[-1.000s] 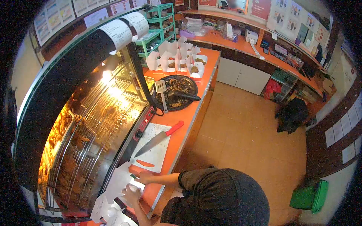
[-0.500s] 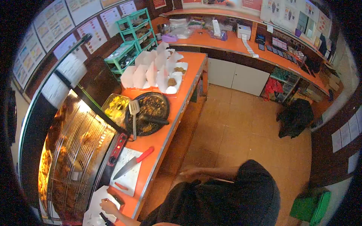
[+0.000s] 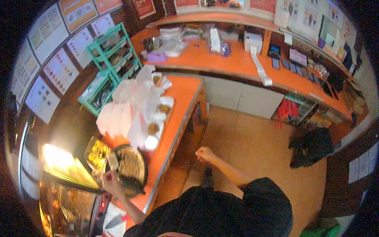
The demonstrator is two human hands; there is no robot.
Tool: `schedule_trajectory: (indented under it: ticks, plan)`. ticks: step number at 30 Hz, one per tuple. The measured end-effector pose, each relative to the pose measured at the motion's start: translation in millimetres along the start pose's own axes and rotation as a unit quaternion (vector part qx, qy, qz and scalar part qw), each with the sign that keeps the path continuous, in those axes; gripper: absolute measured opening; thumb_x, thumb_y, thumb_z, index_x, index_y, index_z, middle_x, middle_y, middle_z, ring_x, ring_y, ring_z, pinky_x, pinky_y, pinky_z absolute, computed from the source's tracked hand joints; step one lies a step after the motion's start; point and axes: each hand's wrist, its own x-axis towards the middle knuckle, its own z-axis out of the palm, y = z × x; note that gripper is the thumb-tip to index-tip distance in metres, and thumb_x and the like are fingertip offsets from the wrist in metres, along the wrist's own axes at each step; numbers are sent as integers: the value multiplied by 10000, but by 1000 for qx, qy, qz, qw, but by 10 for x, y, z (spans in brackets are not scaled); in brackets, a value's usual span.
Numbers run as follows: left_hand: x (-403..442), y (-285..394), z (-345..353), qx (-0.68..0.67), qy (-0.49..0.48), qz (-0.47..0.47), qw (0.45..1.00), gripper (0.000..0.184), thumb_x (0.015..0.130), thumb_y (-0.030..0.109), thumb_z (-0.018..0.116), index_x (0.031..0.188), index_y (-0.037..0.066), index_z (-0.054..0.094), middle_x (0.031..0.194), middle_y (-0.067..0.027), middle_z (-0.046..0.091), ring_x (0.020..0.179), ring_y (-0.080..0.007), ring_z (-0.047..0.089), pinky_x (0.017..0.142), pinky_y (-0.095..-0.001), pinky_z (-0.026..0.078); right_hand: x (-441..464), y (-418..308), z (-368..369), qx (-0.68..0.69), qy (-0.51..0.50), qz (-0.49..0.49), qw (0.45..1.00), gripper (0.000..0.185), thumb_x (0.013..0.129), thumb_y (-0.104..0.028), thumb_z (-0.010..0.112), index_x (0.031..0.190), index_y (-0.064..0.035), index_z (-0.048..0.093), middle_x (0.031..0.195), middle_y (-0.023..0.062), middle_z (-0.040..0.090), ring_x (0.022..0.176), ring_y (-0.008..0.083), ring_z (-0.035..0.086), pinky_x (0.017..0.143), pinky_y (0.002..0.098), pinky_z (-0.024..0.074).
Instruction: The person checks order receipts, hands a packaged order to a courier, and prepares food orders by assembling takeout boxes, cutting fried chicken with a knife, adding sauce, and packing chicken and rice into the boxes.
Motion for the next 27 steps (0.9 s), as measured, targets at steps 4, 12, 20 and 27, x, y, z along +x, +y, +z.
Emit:
schedule_trajectory:
  ticks: [4, 12, 20, 27]
  plan:
    - [234, 928, 1515, -76, -65, 56, 993, 110, 620, 31, 660, 649, 43, 555, 631, -60, 536, 590, -209, 513, 558, -306, 406, 533, -363, -631, -76, -87, 68, 991, 264, 810, -285, 580, 933, -53, 550, 714, 53, 592, 565, 110, 540, 498, 247, 450]
    - [-527, 2362, 3090, -182, -441, 156, 865, 169, 654, 175, 626, 603, 81, 495, 632, -85, 513, 600, -285, 531, 522, -378, 424, 1203, -234, -1975, 157, 77, 92, 980, 184, 794, -266, 590, 805, -88, 545, 637, 20, 534, 503, 93, 485, 465, 224, 376]
    - [-752, 1871, 2847, 12, -343, -1, 939, 214, 759, 310, 564, 711, 101, 552, 705, -66, 519, 638, -271, 548, 544, -394, 444, 1949, -325, -2395, -375, -332, 71, 863, 160, 790, -172, 544, 786, -14, 564, 674, 56, 563, 596, 161, 532, 555, 284, 436]
    - [-310, 1200, 1192, 148, 16, -103, 983, 71, 725, 125, 627, 737, 55, 627, 696, -77, 588, 611, -213, 559, 542, -302, 439, 2984, -2310, -524, -354, -441, -226, 793, 177, 802, -188, 581, 781, -15, 550, 644, 22, 555, 546, 93, 496, 503, 240, 411]
